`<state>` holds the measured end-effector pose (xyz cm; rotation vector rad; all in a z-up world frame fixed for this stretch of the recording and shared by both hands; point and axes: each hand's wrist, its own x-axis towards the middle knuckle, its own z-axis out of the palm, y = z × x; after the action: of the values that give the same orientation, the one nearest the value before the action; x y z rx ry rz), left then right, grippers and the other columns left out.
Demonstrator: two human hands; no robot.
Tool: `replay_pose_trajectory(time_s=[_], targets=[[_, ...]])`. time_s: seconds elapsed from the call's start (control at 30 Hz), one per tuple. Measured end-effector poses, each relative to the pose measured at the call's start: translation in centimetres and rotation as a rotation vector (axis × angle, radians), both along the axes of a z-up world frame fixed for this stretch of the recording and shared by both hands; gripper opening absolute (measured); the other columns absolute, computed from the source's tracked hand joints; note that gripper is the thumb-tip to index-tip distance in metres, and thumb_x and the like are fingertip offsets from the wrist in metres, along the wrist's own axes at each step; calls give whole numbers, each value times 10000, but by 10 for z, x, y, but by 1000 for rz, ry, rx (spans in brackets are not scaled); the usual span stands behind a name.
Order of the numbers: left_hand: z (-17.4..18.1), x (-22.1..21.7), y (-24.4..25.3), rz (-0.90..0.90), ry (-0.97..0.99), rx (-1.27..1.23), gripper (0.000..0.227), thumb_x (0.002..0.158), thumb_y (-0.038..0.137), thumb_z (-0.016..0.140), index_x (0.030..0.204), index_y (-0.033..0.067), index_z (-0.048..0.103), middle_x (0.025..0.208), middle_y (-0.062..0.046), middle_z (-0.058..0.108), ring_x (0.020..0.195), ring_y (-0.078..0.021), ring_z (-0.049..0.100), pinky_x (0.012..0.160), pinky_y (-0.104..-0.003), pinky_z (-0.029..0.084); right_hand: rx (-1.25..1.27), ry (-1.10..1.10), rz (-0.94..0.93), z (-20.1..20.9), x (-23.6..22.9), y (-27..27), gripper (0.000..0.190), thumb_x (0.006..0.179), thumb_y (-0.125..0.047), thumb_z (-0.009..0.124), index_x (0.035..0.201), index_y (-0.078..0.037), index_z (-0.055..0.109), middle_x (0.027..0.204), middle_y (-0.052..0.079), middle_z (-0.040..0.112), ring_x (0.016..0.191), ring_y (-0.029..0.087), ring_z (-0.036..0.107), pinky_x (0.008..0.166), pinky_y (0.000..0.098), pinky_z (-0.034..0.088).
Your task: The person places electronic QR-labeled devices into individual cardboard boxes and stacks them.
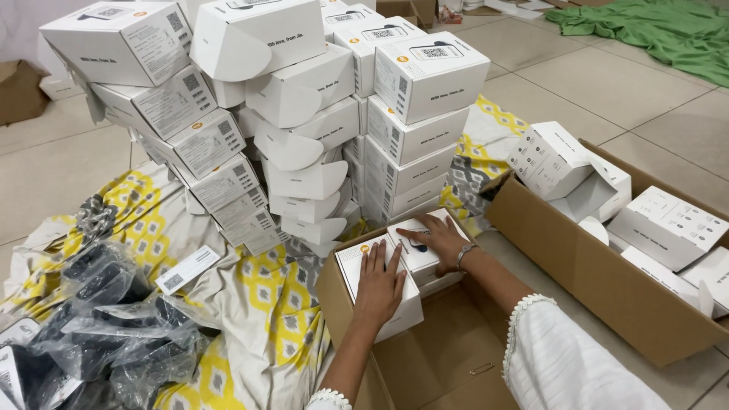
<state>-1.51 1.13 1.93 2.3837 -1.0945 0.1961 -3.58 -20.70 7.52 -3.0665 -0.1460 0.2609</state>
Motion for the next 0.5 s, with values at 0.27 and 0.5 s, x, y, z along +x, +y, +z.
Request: replay_pose_trajectory(time_s=[0.27,0.5], targets=[[66,-28,11,-87,107,428,1131,808,655,707,1592,42,169,1655,-271,77,1553,-407,10,1234,-596,0,-159,-67,-71,-35,0,11,1410,604,-132,962,1571,-506,6,1716,44,19,1574,294,110,1198,687,202],[-9,-26,25,-115,-163,372,1062,776,449,809,1625,164,238,1668,-188,196,1538,-359,169,1212,-607,106,-239,-119,-126,-47,20,13,830,867,-70,697,1534,-402,330,1653,97,266,1465,318,357,1112,543,401]])
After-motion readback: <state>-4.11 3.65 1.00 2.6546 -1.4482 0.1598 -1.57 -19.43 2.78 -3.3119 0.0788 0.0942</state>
